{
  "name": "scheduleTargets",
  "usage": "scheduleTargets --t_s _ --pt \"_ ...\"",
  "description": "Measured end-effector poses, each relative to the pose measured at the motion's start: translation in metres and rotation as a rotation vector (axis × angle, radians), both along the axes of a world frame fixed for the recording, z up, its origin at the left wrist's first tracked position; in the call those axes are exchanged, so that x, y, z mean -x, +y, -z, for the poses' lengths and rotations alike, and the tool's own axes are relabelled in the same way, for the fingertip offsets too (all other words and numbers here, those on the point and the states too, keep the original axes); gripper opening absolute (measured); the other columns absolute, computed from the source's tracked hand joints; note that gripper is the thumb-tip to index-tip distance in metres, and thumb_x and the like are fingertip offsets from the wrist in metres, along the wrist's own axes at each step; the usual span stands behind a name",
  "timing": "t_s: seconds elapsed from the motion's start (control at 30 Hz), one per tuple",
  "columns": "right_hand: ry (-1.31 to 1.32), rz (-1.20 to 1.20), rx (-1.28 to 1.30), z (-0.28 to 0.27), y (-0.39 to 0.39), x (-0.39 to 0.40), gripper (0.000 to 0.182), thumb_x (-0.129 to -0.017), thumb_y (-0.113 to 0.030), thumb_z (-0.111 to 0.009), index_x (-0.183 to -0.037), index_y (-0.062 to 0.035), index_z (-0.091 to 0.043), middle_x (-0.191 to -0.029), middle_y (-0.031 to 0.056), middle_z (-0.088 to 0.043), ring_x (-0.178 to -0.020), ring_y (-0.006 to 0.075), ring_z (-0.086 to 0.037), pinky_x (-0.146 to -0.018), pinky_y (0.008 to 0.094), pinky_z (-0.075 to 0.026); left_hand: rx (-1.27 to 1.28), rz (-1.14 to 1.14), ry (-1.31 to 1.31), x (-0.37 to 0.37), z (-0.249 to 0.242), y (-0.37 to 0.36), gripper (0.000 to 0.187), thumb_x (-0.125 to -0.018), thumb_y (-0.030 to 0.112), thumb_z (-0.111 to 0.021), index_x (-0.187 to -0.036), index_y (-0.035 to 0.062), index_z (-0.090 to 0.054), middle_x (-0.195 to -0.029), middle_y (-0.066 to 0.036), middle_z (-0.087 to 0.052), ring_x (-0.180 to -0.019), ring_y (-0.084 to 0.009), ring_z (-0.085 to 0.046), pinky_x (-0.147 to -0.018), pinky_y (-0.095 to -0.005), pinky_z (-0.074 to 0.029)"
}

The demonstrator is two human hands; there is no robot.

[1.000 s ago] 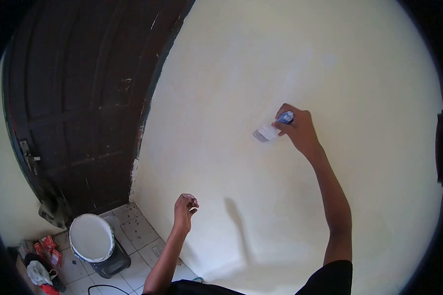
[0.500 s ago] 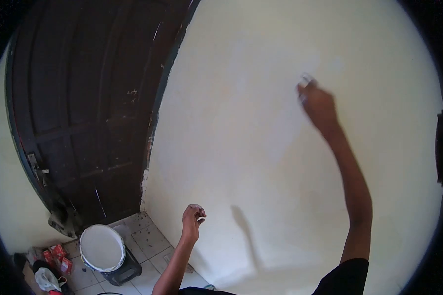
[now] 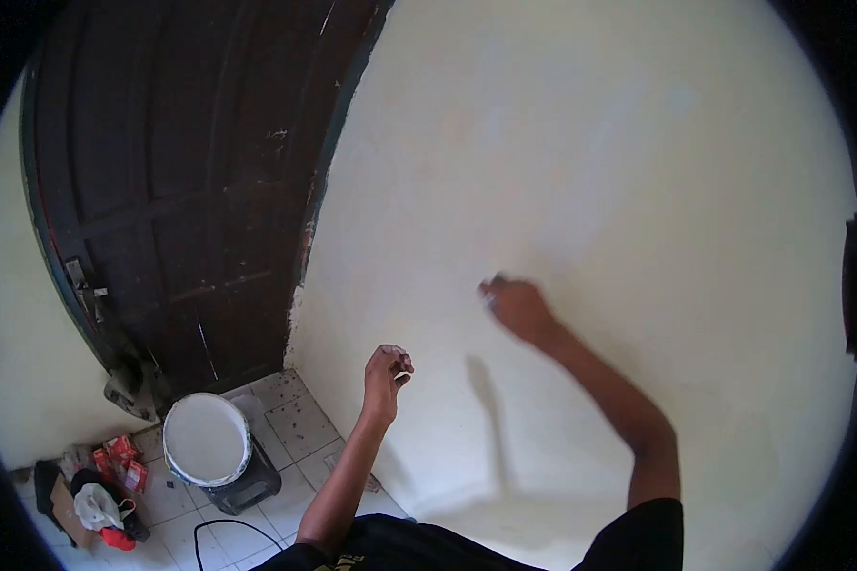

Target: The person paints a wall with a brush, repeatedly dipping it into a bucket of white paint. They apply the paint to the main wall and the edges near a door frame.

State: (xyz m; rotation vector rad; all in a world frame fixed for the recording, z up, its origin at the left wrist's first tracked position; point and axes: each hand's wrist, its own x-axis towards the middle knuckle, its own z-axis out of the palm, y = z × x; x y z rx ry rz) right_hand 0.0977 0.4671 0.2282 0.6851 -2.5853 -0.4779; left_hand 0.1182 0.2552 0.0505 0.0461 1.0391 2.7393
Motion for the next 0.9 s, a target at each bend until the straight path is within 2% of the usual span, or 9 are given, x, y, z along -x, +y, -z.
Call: scheduleTargets --t_s 0.07,0.2,0.3,0.4,0.47,0.53,0.63,0.73,0.9 --pt "0.14 -0.099 0.111 -0.069 0.026 0.004 0.026 -0.08 -0.012 -0.057 -0.104 -0.0096 -0.064 -0.09 0.0116 -0.063 -0.081 0.0289 -0.063 -0.069 0.0422 -0.052 -0.002 -0.013 0.01 -0.002 0.005 0.001 0.008 -0.085 0.023 -0.051 -0.083 0.0155 -0.049 -0.082 0.0 -0.053 -0.079 -0.0139 -0.05 -0.076 -0.0327 -0.036" --pt "0.569 -0.014 -0.222 -0.202 0.021 -0.035 0.027 -0.075 -0.007 -0.061 -0.101 -0.014 -0.063 -0.087 0.0084 -0.059 -0.078 0.0262 -0.062 -0.064 0.04 -0.052 -0.014 -0.015 -0.005 -0.001 0.003 0.003 0.009 -0.085 0.024 -0.052 -0.084 0.0156 -0.05 -0.082 0.001 -0.053 -0.079 -0.014 -0.05 -0.076 -0.0325 -0.037" --pt "0.733 -0.002 -0.276 -0.217 0.016 -0.046 0.024 -0.076 -0.007 -0.061 -0.099 -0.0151 -0.062 -0.083 0.0075 -0.057 -0.075 0.0246 -0.061 -0.058 0.0372 -0.052 -0.008 0.003 -0.029 0.001 0.008 0.004 0.01 -0.085 0.026 -0.053 -0.084 0.0158 -0.05 -0.082 0.001 -0.053 -0.079 -0.0141 -0.05 -0.076 -0.0322 -0.037" --pt "0.656 0.035 -0.248 -0.146 0.033 -0.024 0.018 -0.081 -0.011 -0.06 -0.098 -0.0147 -0.061 -0.078 0.0071 -0.053 -0.068 0.023 -0.058 -0.051 0.0368 -0.05 0.008 0.02 -0.058 0.003 0.014 0.002 0.011 -0.085 0.026 -0.053 -0.084 0.0161 -0.05 -0.082 0.001 -0.053 -0.079 -0.0141 -0.05 -0.076 -0.0322 -0.037" --pt "0.404 0.035 -0.075 -0.055 0.026 -0.019 0.013 -0.081 -0.012 -0.059 -0.094 -0.0098 -0.058 -0.081 0.0167 -0.055 -0.072 0.026 -0.059 -0.048 0.0359 -0.05 0.02 0.03 -0.073 0.003 0.013 0.001 0.01 -0.085 0.026 -0.053 -0.084 0.0163 -0.05 -0.081 0.001 -0.053 -0.079 -0.014 -0.05 -0.076 -0.0323 -0.037" --pt "0.553 -0.116 -0.529 0.034 0.021 -0.018 0.013 -0.082 -0.014 -0.058 -0.09 -0.0037 -0.055 -0.095 0.0295 -0.059 -0.072 0.026 -0.064 -0.043 0.0293 -0.049 0.007 0.0 -0.083 0.003 0.013 0.002 0.005 -0.085 0.019 -0.048 -0.084 0.0137 -0.049 -0.081 0.0 -0.055 -0.077 -0.0136 -0.053 -0.075 -0.0315 -0.038" --pt "0.2 -0.295 -0.231 0.135 0.002 -0.023 0.008 -0.081 -0.012 -0.057 -0.086 -0.0063 -0.055 -0.079 0.0164 -0.056 -0.062 0.0221 -0.062 -0.044 0.0315 -0.05 -0.004 -0.012 -0.058 0.001 0.011 0.001 0.006 -0.085 0.019 -0.048 -0.084 0.0136 -0.049 -0.08 0.0 -0.055 -0.077 -0.0136 -0.053 -0.075 -0.0316 -0.038" --pt "-0.107 -0.23 -0.007 0.159 -0.01 -0.023 0.008 -0.08 -0.013 -0.058 -0.086 -0.0065 -0.057 -0.076 0.0087 -0.054 -0.065 0.0217 -0.061 -0.05 0.0337 -0.052 0.012 -0.054 -0.068 -0.002 0.011 -0.001 0.006 -0.085 0.02 -0.048 -0.084 0.0142 -0.049 -0.081 0.0 -0.055 -0.078 -0.0134 -0.053 -0.075 -0.0315 -0.038" --pt "0.066 -0.088 0.01 0.08 0.039 0.012 0.015 -0.085 -0.011 -0.054 -0.097 -0.0078 -0.063 -0.08 0.0125 -0.06 -0.07 0.0273 -0.063 -0.058 0.0401 -0.052 0.011 -0.104 -0.099 0.0 0.026 -0.002 0.008 -0.086 0.023 -0.048 -0.083 0.0158 -0.049 -0.081 0.001 -0.054 -0.078 -0.0131 -0.052 -0.075 -0.0315 -0.038"
